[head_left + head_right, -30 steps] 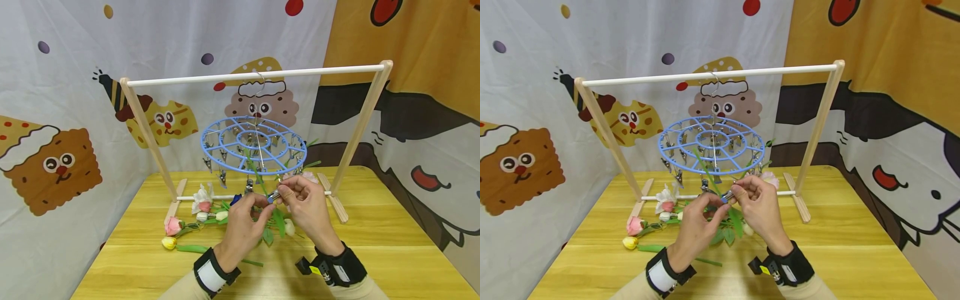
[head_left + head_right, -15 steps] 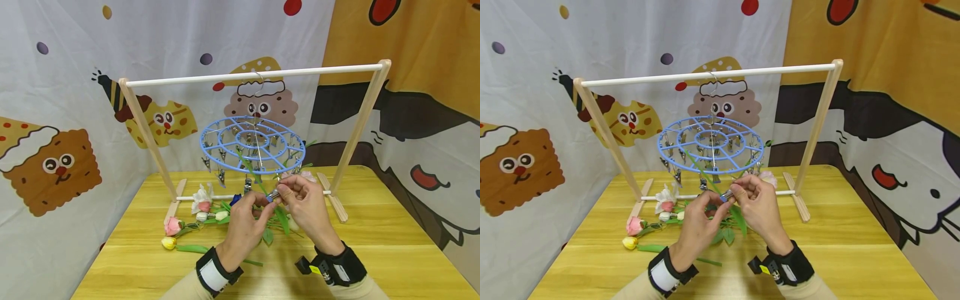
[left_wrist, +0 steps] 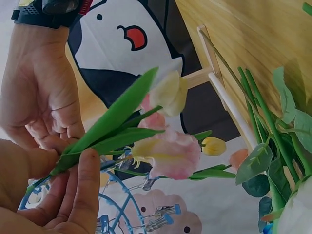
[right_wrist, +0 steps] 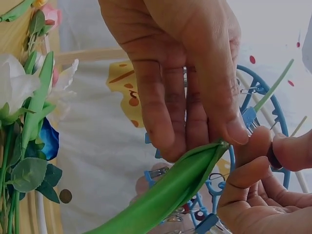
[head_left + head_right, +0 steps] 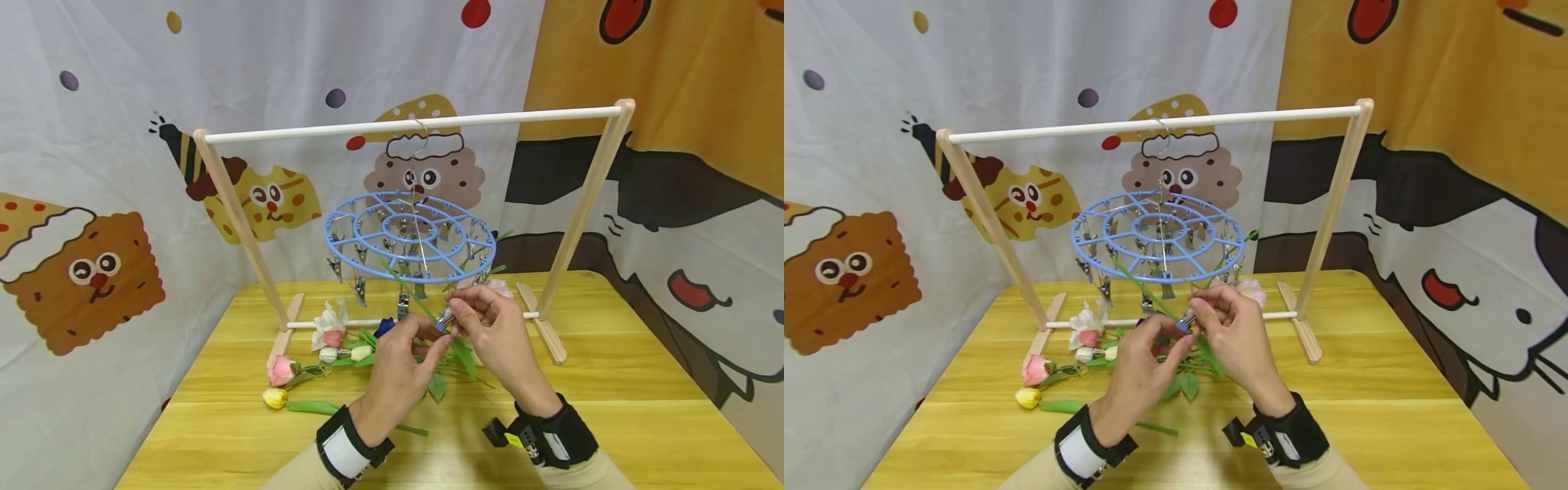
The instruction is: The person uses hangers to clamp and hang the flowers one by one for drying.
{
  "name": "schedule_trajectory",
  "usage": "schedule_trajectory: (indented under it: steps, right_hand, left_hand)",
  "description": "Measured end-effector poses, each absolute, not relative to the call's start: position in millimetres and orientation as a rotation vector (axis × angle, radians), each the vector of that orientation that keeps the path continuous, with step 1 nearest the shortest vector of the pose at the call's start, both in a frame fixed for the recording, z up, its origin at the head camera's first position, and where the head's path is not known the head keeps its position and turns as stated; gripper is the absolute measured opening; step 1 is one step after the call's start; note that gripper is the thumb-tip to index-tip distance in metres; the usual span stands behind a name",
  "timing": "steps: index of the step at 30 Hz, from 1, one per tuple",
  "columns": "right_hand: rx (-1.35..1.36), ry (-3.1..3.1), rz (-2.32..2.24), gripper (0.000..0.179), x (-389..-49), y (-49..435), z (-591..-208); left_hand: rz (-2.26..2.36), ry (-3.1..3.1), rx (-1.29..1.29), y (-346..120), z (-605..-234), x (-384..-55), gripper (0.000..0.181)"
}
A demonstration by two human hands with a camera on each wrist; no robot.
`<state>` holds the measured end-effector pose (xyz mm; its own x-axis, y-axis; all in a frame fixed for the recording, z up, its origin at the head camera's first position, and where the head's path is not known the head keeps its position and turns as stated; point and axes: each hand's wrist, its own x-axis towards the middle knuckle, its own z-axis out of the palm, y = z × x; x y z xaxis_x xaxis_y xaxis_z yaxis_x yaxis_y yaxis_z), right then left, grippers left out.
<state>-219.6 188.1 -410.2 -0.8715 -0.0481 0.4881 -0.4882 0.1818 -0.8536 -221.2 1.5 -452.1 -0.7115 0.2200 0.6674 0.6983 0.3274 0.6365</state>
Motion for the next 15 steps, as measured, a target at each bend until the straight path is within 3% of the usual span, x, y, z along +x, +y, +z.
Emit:
schedule_trajectory:
  steps: [15]
  right_hand:
    - [0.458,-2.145,1.772,0.026,-223,195,-406]
  left_hand:
    - [-1.358,-2.302,-0.925,-18,-461,-218,0.015]
